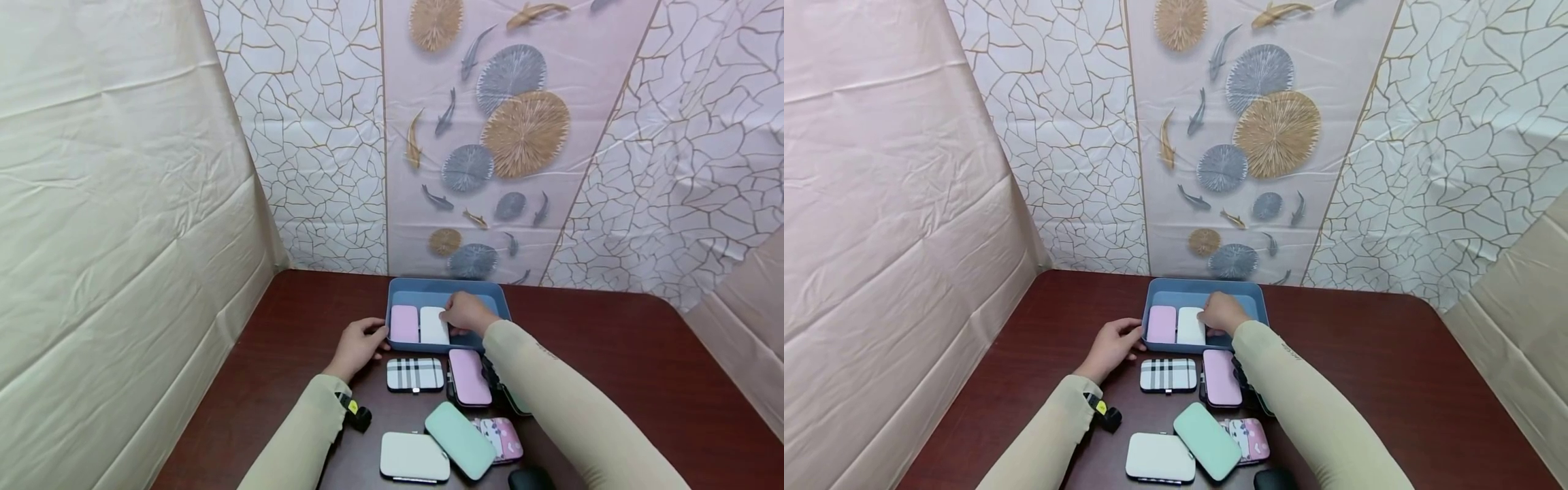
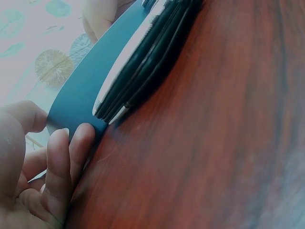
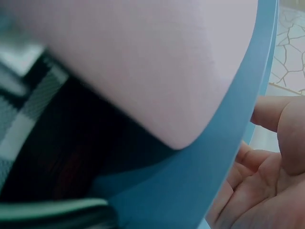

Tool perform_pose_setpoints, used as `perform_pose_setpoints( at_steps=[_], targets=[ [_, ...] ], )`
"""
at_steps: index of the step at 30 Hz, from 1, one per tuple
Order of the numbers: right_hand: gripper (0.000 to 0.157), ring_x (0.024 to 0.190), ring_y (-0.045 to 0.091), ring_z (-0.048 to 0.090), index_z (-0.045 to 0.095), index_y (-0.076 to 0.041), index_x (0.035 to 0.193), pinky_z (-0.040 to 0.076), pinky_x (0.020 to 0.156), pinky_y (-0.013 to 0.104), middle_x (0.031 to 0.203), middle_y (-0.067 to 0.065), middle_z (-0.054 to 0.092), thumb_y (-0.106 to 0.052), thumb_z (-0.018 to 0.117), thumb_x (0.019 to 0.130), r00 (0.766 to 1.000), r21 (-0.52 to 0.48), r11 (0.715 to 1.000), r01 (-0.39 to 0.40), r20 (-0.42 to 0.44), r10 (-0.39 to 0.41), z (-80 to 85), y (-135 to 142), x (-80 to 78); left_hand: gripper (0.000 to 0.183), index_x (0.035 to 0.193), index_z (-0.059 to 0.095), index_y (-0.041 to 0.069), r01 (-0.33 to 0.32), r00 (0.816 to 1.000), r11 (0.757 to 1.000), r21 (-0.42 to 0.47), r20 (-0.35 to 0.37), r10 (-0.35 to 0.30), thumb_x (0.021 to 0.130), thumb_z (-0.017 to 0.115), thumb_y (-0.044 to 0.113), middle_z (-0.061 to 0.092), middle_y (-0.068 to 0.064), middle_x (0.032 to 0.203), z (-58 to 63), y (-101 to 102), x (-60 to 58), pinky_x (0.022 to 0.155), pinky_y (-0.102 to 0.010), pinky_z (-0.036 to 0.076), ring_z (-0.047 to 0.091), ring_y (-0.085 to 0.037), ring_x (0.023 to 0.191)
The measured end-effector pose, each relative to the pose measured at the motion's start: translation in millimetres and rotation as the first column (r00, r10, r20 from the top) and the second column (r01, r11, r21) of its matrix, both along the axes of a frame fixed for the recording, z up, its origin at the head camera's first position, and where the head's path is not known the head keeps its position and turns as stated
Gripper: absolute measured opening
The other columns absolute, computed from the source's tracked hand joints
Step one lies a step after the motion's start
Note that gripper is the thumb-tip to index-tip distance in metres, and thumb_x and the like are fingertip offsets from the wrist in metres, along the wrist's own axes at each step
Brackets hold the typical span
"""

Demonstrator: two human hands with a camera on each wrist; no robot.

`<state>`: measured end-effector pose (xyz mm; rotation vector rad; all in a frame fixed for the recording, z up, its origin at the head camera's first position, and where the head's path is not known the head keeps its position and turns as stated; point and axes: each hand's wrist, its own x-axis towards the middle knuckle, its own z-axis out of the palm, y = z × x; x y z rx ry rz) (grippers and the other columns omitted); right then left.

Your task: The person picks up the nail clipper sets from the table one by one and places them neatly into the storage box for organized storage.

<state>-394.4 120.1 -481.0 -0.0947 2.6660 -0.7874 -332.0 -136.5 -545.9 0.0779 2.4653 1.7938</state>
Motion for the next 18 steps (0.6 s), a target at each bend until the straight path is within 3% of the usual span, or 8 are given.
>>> perform_pose_setpoints(
  at_steps=[4,9,13,18],
  targets=[
    [0.026,0.064,0.021,0.068,0.059,-0.01,0.074,0.053,0.054,0.035,0.072,0.005,0.059,-0.029,0.06,0.092,1.0,-0.042,0.999,0.003,0.021,-0.002,5.3,5,3.0,0.037,0.125,0.06,0.019,0.002,1.0,1.0,0.001,0.009,-0.002,0.092,0.06,0.036,0.067,-0.004,0.097,0.9,0,1.1,0.055,-0.034,0.058,0.069,-0.018,0.071],
    [0.027,0.072,0.019,0.07,0.069,-0.007,0.099,0.057,0.063,0.035,0.092,0.006,0.068,-0.031,0.057,0.094,0.999,-0.108,0.994,-0.013,0.039,0.017,21.5,24,15.2,0.037,0.125,0.06,0.019,0.006,1.0,1.0,-0.004,0.011,-0.006,0.092,0.059,0.036,0.067,-0.005,0.098,1.9,1,1.5,0.056,-0.033,0.058,0.069,-0.018,0.07],
    [0.027,0.068,0.016,0.067,0.072,-0.008,0.089,0.054,0.064,0.031,0.085,0.003,0.07,-0.03,0.056,0.095,0.995,-0.049,0.994,-0.102,-0.006,0.102,37.3,36,34.3,0.037,0.125,0.06,0.018,0.005,1.0,1.0,-0.006,0.012,-0.005,0.092,0.059,0.036,0.067,-0.005,0.097,0.8,1,0.0,0.056,-0.033,0.058,0.069,-0.018,0.07],
    [0.032,0.054,0.015,0.06,0.07,-0.013,0.069,0.047,0.052,0.029,0.064,0.001,0.065,-0.032,0.059,0.092,0.974,0.119,0.973,-0.198,-0.085,0.209,51.4,36,76.7,0.038,0.125,0.06,0.019,0.001,1.0,1.0,-0.007,0.024,0.0,0.091,0.06,0.037,0.067,-0.004,0.097,-0.1,-1,-2.1,0.056,-0.033,0.058,0.069,-0.018,0.071]
  ],
)
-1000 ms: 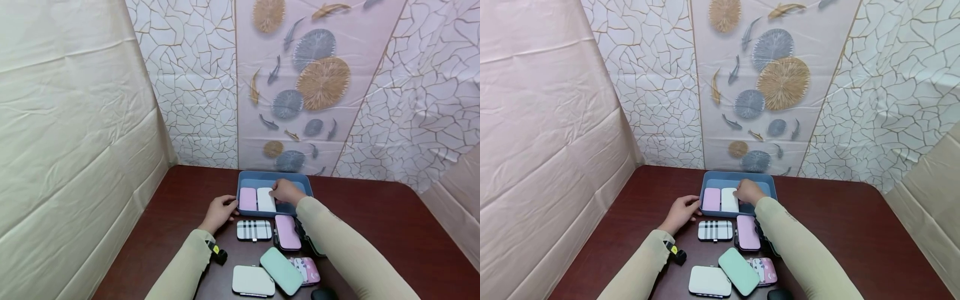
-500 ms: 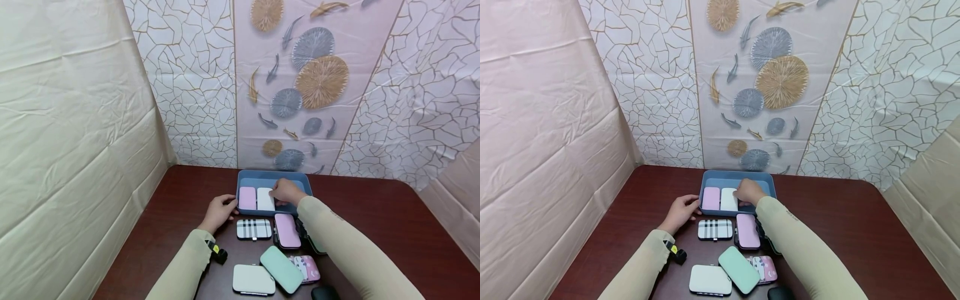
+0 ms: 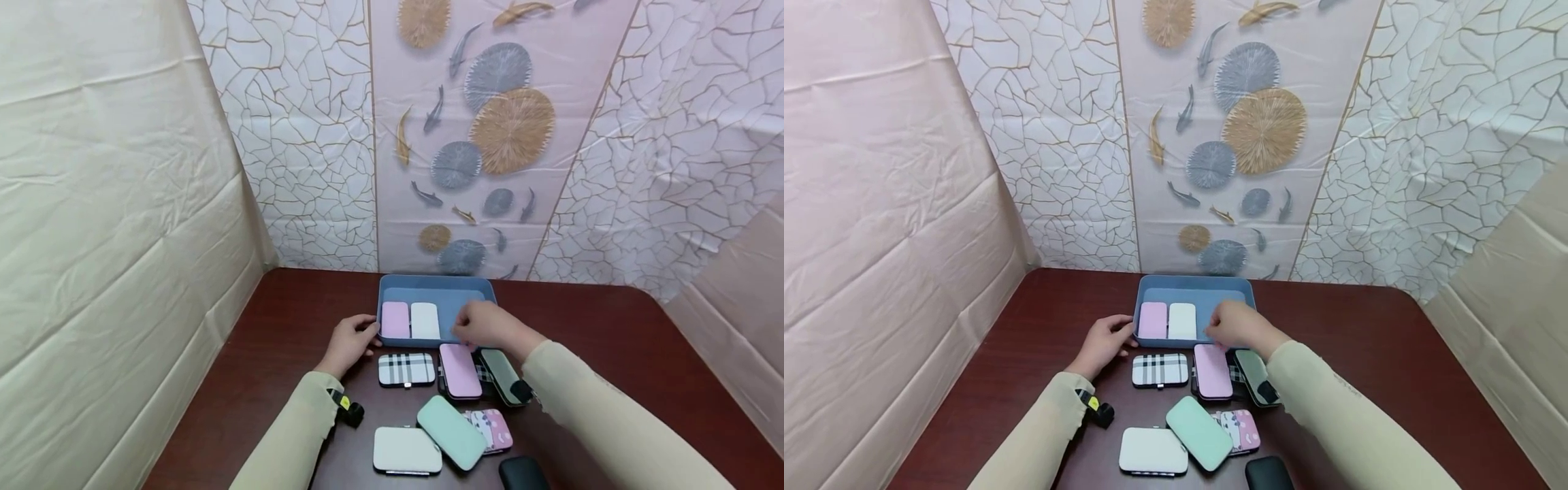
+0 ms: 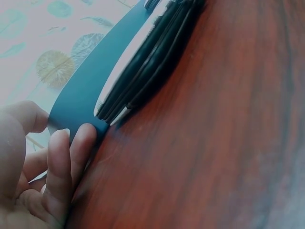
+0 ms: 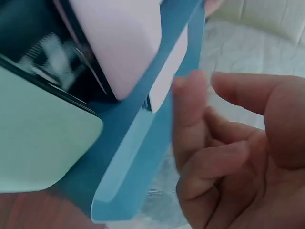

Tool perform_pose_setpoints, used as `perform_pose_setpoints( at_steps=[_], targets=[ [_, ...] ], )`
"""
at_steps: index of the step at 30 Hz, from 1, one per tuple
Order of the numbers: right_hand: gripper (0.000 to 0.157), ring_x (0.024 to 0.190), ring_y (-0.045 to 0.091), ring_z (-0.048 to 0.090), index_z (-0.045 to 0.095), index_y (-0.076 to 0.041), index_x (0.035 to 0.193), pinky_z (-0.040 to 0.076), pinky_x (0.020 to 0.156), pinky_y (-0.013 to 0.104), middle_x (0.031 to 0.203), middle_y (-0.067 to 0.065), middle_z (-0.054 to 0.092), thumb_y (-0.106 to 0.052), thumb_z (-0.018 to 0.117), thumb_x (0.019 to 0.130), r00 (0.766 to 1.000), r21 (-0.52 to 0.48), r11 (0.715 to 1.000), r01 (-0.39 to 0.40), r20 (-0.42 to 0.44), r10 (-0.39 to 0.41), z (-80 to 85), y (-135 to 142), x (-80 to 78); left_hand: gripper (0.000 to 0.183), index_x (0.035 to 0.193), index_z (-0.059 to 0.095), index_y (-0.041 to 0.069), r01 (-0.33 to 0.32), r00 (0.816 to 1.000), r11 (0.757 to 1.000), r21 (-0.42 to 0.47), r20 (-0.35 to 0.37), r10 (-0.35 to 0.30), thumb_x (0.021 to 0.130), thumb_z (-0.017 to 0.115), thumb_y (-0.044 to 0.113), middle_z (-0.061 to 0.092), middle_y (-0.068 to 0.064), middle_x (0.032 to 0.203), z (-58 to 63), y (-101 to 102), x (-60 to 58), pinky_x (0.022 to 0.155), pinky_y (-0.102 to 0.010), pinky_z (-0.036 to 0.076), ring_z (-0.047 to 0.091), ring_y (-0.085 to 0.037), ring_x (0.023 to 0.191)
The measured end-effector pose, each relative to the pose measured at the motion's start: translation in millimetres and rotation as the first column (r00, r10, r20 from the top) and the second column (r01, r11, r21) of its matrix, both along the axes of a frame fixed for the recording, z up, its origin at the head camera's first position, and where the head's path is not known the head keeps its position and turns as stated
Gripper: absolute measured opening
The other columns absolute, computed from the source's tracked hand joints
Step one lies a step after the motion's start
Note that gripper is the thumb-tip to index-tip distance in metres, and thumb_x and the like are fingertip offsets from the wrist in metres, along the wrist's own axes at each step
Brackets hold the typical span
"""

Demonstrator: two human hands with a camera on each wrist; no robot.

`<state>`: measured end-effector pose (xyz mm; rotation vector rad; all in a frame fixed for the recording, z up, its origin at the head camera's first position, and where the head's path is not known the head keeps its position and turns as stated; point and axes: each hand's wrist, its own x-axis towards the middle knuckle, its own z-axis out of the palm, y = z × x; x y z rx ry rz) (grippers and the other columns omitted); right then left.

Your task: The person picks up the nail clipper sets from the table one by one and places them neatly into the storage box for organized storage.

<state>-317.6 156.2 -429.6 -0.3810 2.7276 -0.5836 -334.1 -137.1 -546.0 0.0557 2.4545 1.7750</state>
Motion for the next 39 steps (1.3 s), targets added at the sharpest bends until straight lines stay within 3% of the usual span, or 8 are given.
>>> perform_pose_setpoints(
  at_steps=[3,6,15,23,28,34,39],
  targets=[
    [0.038,0.043,0.013,0.046,0.062,-0.016,0.056,0.037,0.042,0.027,0.048,-0.002,0.051,-0.039,0.066,0.086,0.997,0.115,0.993,0.019,-0.071,-0.011,-2.1,-2,23.2,0.038,0.125,0.06,0.019,-0.006,1.0,1.0,-0.001,-0.007,0.006,0.092,0.06,0.037,0.067,-0.005,0.097,1.8,-3,-1.1,0.056,-0.034,0.058,0.069,-0.019,0.07],
    [0.042,0.041,0.011,0.036,0.055,-0.017,0.052,0.032,0.04,0.026,0.045,-0.004,0.039,-0.045,0.072,0.079,0.993,0.176,0.983,0.046,-0.114,-0.026,-11.5,-3,38.0,0.037,0.125,0.06,0.019,-0.015,1.0,1.0,0.001,-0.011,0.015,0.092,0.06,0.035,0.067,-0.005,0.098,2.6,-6,-1.5,0.056,-0.034,0.058,0.069,-0.019,0.07],
    [0.04,0.05,0.014,0.052,0.056,-0.016,0.072,0.04,0.045,0.029,0.06,0.0,0.054,-0.051,0.075,0.074,0.985,0.177,0.981,0.08,-0.163,-0.051,-33.7,-7,50.1,0.037,0.125,0.06,0.019,-0.02,1.0,1.0,0.001,0.005,0.02,0.092,0.06,0.035,0.068,-0.005,0.095,-0.6,-10,-1.3,0.058,-0.034,0.058,0.069,-0.019,0.071],
    [0.042,0.059,0.013,0.051,0.059,-0.013,0.095,0.04,0.05,0.028,0.073,-0.001,0.052,-0.046,0.074,0.076,0.981,0.098,0.992,0.084,-0.183,-0.065,-39.0,-11,56.3,0.035,0.123,0.061,0.019,-0.039,0.999,0.999,-0.002,-0.014,0.039,0.092,0.06,0.034,0.069,-0.006,0.091,0.0,-13,-1.0,0.057,-0.034,0.058,0.069,-0.02,0.069],
    [0.038,0.064,0.013,0.052,0.062,-0.013,0.095,0.043,0.053,0.027,0.073,-0.003,0.057,-0.043,0.076,0.075,0.982,0.012,0.996,0.092,-0.164,-0.088,-40.9,-9,59.8,0.035,0.123,0.06,0.021,-0.026,1.0,1.0,-0.002,-0.005,0.026,0.091,0.06,0.035,0.068,-0.005,0.093,-2.1,-9,-1.9,0.057,-0.035,0.058,0.069,-0.021,0.071],
    [0.018,0.061,0.013,0.051,0.062,-0.013,0.091,0.042,0.052,0.028,0.07,-0.002,0.056,-0.03,0.067,0.087,0.986,-0.084,0.993,0.079,-0.144,-0.09,-41.7,-1,63.6,0.036,0.125,0.06,0.021,0.001,1.0,1.0,-0.008,-0.008,-0.001,0.092,0.059,0.036,0.068,-0.005,0.092,-2.8,1,1.6,0.057,-0.035,0.058,0.069,-0.02,0.071],
    [0.013,0.059,0.014,0.049,0.062,-0.012,0.093,0.04,0.051,0.028,0.069,0.0,0.055,-0.025,0.061,0.092,0.992,-0.13,0.989,0.067,-0.102,-0.081,-35.2,6,59.4,0.035,0.124,0.06,0.022,0.001,1.0,1.0,-0.004,-0.018,-0.001,0.092,0.059,0.036,0.068,-0.005,0.092,-4.0,3,1.5,0.056,-0.035,0.058,0.069,-0.021,0.07]
  ],
)
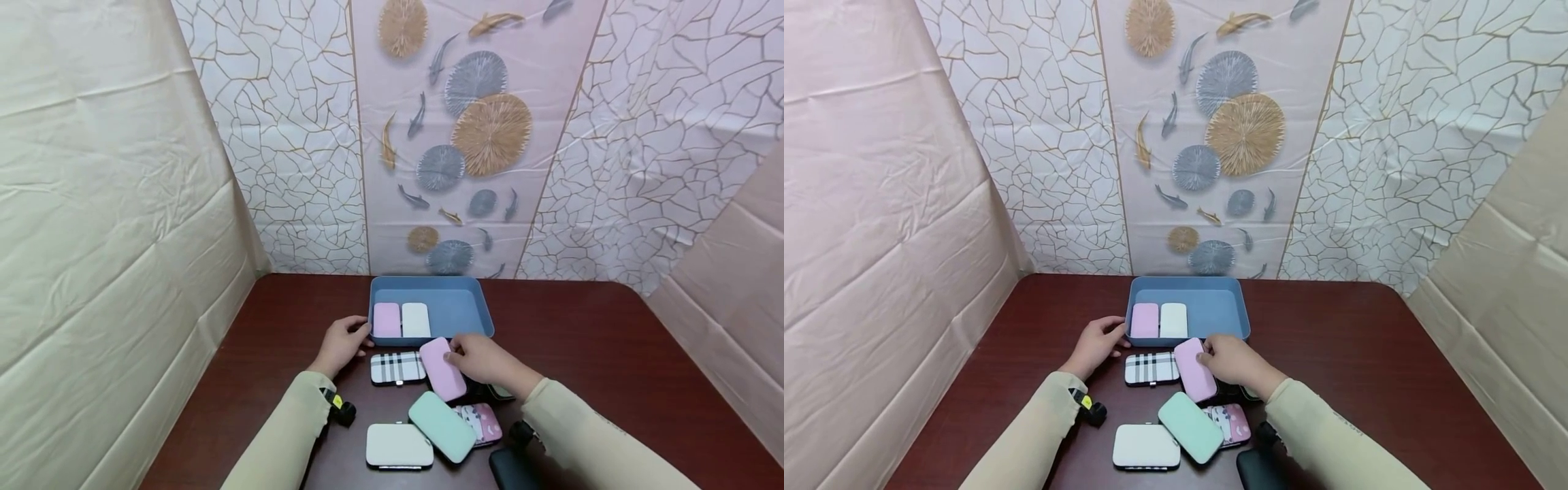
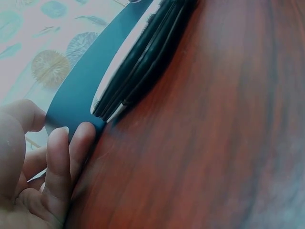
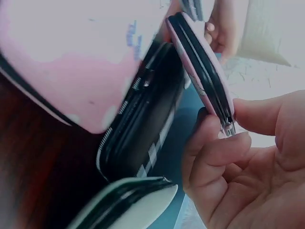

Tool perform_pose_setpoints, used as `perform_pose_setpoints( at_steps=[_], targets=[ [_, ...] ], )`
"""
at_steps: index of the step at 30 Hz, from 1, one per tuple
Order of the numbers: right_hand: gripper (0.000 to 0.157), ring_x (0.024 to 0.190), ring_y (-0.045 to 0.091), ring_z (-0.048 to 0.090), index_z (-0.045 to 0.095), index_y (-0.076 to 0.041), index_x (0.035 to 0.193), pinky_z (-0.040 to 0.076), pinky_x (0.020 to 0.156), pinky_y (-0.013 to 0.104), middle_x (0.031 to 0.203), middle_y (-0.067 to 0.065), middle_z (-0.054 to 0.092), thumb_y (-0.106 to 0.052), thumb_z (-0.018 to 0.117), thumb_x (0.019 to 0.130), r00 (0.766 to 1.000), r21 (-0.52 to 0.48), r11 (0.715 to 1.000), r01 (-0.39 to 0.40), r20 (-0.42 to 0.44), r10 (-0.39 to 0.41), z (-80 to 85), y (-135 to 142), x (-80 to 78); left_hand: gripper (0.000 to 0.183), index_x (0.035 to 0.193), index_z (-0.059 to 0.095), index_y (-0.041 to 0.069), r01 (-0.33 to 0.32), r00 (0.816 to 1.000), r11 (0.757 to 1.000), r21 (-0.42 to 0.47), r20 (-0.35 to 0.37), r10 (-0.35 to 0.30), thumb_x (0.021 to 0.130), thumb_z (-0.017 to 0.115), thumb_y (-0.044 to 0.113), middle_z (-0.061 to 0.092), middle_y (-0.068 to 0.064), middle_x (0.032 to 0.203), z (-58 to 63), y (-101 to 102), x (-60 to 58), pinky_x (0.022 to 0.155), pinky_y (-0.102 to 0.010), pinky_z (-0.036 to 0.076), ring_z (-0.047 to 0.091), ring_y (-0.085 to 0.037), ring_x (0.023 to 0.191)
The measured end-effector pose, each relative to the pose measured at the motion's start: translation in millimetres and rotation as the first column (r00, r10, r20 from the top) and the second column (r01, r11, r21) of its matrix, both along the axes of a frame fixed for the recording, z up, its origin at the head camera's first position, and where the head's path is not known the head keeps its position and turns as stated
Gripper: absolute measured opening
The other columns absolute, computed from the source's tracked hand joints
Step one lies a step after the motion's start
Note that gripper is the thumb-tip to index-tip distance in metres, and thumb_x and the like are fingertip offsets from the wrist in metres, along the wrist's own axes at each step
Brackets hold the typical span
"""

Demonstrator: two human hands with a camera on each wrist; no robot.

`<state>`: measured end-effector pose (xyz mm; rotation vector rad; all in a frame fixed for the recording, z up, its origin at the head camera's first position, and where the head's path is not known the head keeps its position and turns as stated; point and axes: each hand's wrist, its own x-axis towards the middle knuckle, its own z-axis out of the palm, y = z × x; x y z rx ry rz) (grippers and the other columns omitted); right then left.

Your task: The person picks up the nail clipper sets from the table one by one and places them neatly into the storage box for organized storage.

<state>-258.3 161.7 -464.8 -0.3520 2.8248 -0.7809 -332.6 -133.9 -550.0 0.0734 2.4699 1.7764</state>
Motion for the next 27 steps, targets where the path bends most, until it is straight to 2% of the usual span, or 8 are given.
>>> perform_pose_setpoints(
  at_steps=[5,9,12,14,16,18,24,27],
  targets=[
    [0.018,0.063,0.015,0.053,0.064,-0.008,0.098,0.044,0.053,0.028,0.077,0.003,0.06,-0.024,0.056,0.094,0.999,-0.088,0.996,0.021,0.03,-0.018,14.9,9,-13.5,0.036,0.124,0.06,0.023,0.003,1.0,1.0,-0.001,-0.001,-0.003,0.092,0.059,0.038,0.068,-0.005,0.094,-1.6,0,-1.2,0.056,-0.036,0.058,0.069,-0.02,0.071],
    [0.025,0.07,0.017,0.057,0.065,-0.006,0.105,0.047,0.056,0.028,0.09,0.007,0.064,-0.025,0.053,0.096,0.997,-0.165,0.984,0.072,0.051,-0.064,28.1,17,-32.5,0.037,0.124,0.06,0.022,0.007,1.0,1.0,-0.004,-0.005,-0.007,0.091,0.059,0.039,0.067,-0.004,0.095,-2.0,0,-1.3,0.057,-0.035,0.058,0.069,-0.019,0.072],
    [0.028,0.07,0.017,0.057,0.066,-0.005,0.107,0.046,0.056,0.027,0.093,0.009,0.065,-0.027,0.053,0.096,0.995,-0.142,0.985,0.102,0.026,-0.099,34.1,21,-50.7,0.036,0.123,0.06,0.022,0.001,1.0,1.0,-0.004,-0.007,-0.001,0.091,0.059,0.039,0.068,-0.004,0.094,-1.9,-1,-0.6,0.057,-0.035,0.058,0.069,-0.019,0.072],
    [0.03,0.065,0.016,0.055,0.067,-0.004,0.105,0.044,0.053,0.026,0.089,0.009,0.064,-0.029,0.052,0.096,0.994,-0.086,0.991,0.107,-0.011,-0.109,35.8,22,-63.7,0.035,0.123,0.06,0.022,-0.003,1.0,1.0,-0.005,-0.01,0.003,0.092,0.059,0.038,0.068,-0.005,0.093,-1.1,-2,-0.4,0.057,-0.035,0.058,0.069,-0.02,0.071],
    [0.031,0.062,0.015,0.052,0.067,-0.004,0.105,0.042,0.052,0.026,0.086,0.009,0.064,-0.029,0.053,0.095,0.992,-0.022,0.993,0.113,-0.049,-0.114,36.1,22,-75.1,0.036,0.123,0.06,0.022,-0.004,1.0,1.0,-0.006,-0.009,0.004,0.092,0.059,0.039,0.068,-0.005,0.093,-0.7,-3,0.0,0.057,-0.035,0.058,0.069,-0.02,0.071],
    [0.032,0.063,0.016,0.052,0.066,-0.003,0.108,0.041,0.052,0.026,0.089,0.01,0.065,-0.029,0.054,0.095,0.991,0.007,0.992,0.125,-0.047,-0.125,35.0,22,-84.5,0.036,0.124,0.06,0.022,0.002,1.0,1.0,-0.006,-0.008,-0.002,0.092,0.059,0.039,0.068,-0.005,0.093,-0.9,-3,0.5,0.057,-0.035,0.058,0.069,-0.02,0.071],
    [0.046,0.08,0.018,0.06,0.052,-0.002,0.131,0.049,0.062,0.029,0.117,0.016,0.061,-0.031,0.054,0.095,0.979,-0.005,0.98,0.197,0.048,-0.197,22.5,22,-104.5,0.036,0.124,0.06,0.022,0.003,1.0,1.0,-0.003,0.003,-0.003,0.092,0.059,0.038,0.068,-0.005,0.092,-2.1,-1,1.2,0.057,-0.035,0.058,0.069,-0.02,0.071],
    [0.05,0.08,0.019,0.062,0.046,-0.004,0.135,0.051,0.062,0.03,0.117,0.017,0.06,-0.032,0.054,0.095,0.969,-0.002,0.974,0.229,0.094,-0.227,14.6,21,-112.0,0.037,0.124,0.06,0.023,0.001,1.0,1.0,-0.003,0.0,-0.001,0.092,0.059,0.04,0.068,-0.005,0.091,-1.3,0,1.3,0.057,-0.035,0.058,0.068,-0.02,0.071]
  ],
)
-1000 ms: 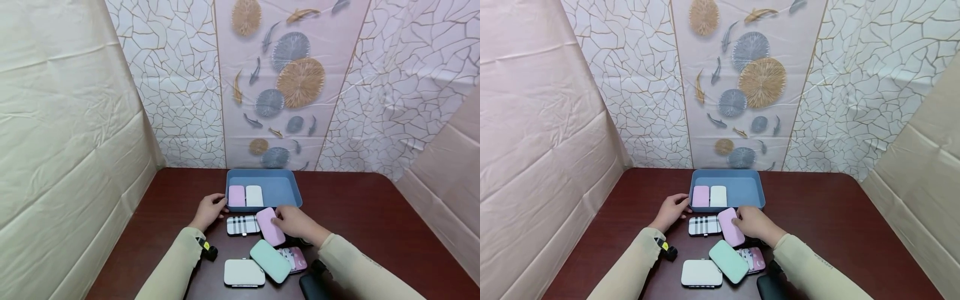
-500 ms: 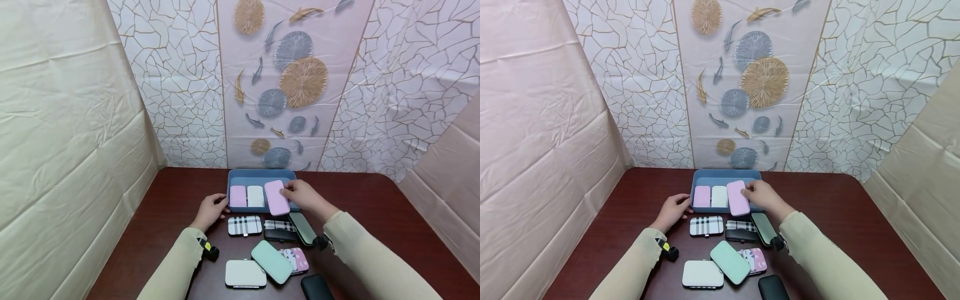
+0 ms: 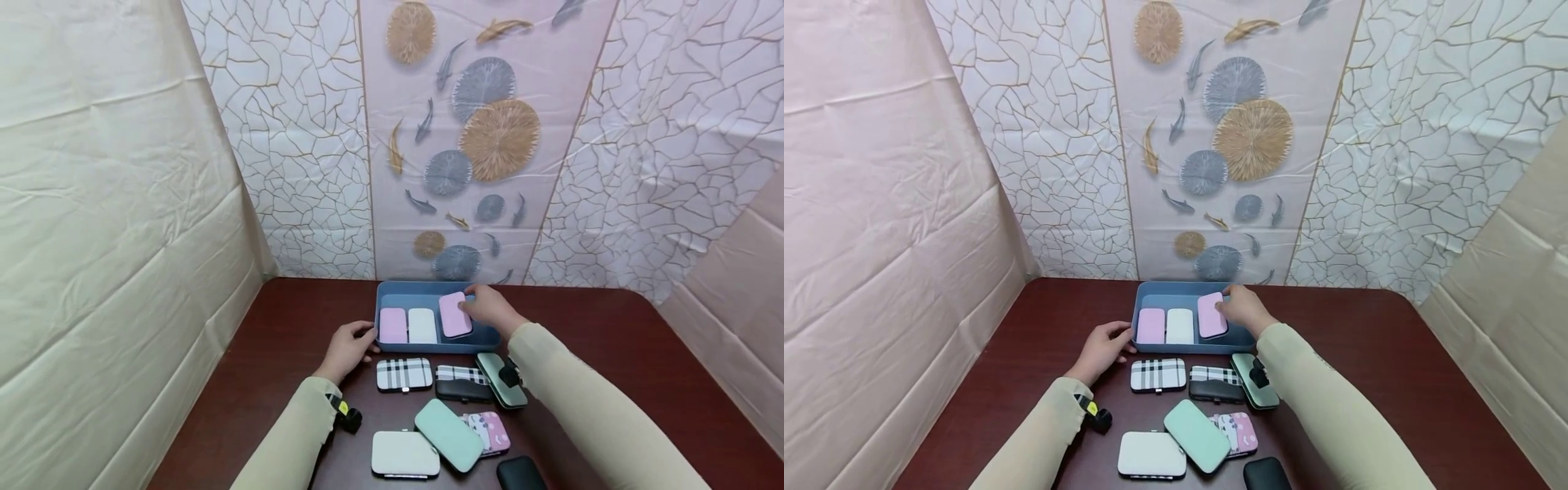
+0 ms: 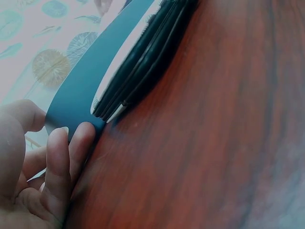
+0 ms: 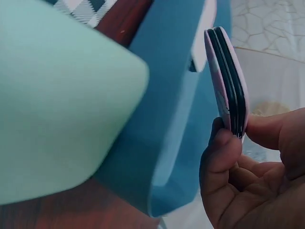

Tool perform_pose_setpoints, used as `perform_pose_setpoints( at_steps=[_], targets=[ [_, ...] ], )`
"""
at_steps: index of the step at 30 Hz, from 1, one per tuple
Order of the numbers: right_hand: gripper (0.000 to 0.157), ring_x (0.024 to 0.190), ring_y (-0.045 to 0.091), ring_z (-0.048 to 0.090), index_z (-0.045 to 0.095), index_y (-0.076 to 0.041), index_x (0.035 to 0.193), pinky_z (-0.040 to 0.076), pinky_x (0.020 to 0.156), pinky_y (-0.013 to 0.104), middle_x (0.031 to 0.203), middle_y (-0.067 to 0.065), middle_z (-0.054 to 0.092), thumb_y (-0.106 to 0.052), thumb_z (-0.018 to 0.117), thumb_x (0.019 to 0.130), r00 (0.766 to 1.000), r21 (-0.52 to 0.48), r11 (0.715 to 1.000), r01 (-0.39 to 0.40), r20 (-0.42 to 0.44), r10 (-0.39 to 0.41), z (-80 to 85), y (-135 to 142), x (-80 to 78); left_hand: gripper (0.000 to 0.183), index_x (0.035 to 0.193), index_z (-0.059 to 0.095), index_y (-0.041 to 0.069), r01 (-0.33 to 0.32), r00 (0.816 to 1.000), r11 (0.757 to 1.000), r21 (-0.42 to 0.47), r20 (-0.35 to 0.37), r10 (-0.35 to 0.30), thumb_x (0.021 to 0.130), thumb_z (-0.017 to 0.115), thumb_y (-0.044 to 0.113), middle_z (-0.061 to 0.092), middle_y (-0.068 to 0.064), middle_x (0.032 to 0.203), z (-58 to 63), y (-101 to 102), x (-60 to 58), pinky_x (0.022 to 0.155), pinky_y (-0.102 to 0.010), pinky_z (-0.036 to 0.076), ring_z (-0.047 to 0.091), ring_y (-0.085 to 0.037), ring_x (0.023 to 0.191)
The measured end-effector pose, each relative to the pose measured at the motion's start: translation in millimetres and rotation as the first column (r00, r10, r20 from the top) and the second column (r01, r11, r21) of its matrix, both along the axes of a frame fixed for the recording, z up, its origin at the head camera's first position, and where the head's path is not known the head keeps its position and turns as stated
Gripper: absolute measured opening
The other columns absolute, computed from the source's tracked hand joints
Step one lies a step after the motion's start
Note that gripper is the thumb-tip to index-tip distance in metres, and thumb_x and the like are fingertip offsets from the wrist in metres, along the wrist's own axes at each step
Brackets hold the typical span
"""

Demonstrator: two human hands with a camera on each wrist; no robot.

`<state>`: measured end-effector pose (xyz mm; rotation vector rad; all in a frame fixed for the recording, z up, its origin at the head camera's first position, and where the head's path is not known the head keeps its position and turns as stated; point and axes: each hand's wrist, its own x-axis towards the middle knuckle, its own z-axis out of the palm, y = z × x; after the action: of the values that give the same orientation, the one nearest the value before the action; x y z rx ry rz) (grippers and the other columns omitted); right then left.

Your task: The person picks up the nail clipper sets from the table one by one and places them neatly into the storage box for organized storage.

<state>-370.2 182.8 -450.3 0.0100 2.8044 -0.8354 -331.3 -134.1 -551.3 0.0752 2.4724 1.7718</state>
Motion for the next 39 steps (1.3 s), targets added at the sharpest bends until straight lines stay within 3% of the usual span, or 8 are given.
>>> perform_pose_setpoints(
  at_steps=[7,15,23,27,35,39],
  targets=[
    [0.049,0.072,0.018,0.062,0.047,-0.005,0.134,0.05,0.054,0.029,0.115,0.016,0.06,-0.031,0.057,0.094,0.998,0.029,0.999,-0.028,0.061,0.026,-20.3,1,-7.5,0.041,0.125,0.059,0.022,0.006,1.0,1.0,-0.001,0.001,-0.006,0.09,0.059,0.045,0.068,-0.004,0.092,0.3,2,1.3,0.057,-0.034,0.058,0.068,-0.02,0.071],
    [0.047,0.071,0.018,0.062,0.046,-0.002,0.134,0.051,0.058,0.031,0.098,0.011,0.064,-0.026,0.056,0.095,0.993,0.031,0.997,-0.07,0.093,0.067,-26.2,1,-8.0,0.038,0.125,0.059,0.023,0.027,1.0,1.0,0.009,0.0,-0.027,0.092,0.059,0.04,0.069,-0.005,0.09,3.7,3,-1.2,0.056,-0.036,0.058,0.069,-0.021,0.071],
    [0.046,0.091,0.018,0.062,0.048,0.0,0.132,0.051,0.075,0.035,0.115,0.014,0.062,-0.024,0.057,0.094,0.993,0.06,0.993,-0.101,0.071,0.097,-27.6,-1,-9.3,0.042,0.126,0.058,0.021,0.039,0.999,0.999,0.013,0.007,-0.039,0.09,0.061,0.043,0.069,-0.005,0.093,4.1,1,-1.6,0.057,-0.035,0.058,0.069,-0.02,0.072],
    [0.044,0.086,0.016,0.063,0.049,-0.002,0.131,0.051,0.072,0.034,0.112,0.013,0.063,-0.024,0.058,0.094,0.993,0.046,0.995,-0.093,0.079,0.089,-30.9,-1,-10.7,0.04,0.125,0.059,0.021,0.037,0.999,0.999,0.008,0.009,-0.037,0.09,0.061,0.041,0.069,-0.005,0.094,3.7,0,-1.7,0.057,-0.035,0.058,0.069,-0.02,0.073],
    [0.044,0.069,0.012,0.063,0.054,-0.004,0.128,0.05,0.059,0.028,0.081,0.003,0.069,-0.026,0.062,0.091,0.994,0.05,0.995,-0.089,0.073,0.085,-31.3,-1,-10.0,0.04,0.124,0.059,0.022,0.028,0.999,0.999,0.017,0.019,-0.029,0.09,0.061,0.042,0.068,-0.005,0.095,2.0,-2,-3.0,0.058,-0.035,0.058,0.069,-0.02,0.074],
    [0.045,0.066,0.013,0.063,0.054,-0.003,0.128,0.053,0.057,0.027,0.077,0.003,0.068,-0.025,0.063,0.09,0.993,0.029,0.996,-0.082,0.085,0.079,-32.6,-2,-10.2,0.038,0.124,0.059,0.022,0.025,0.999,1.0,0.018,0.019,-0.025,0.09,0.061,0.041,0.068,-0.005,0.096,1.7,-3,-2.8,0.058,-0.035,0.058,0.07,-0.019,0.074]
  ],
)
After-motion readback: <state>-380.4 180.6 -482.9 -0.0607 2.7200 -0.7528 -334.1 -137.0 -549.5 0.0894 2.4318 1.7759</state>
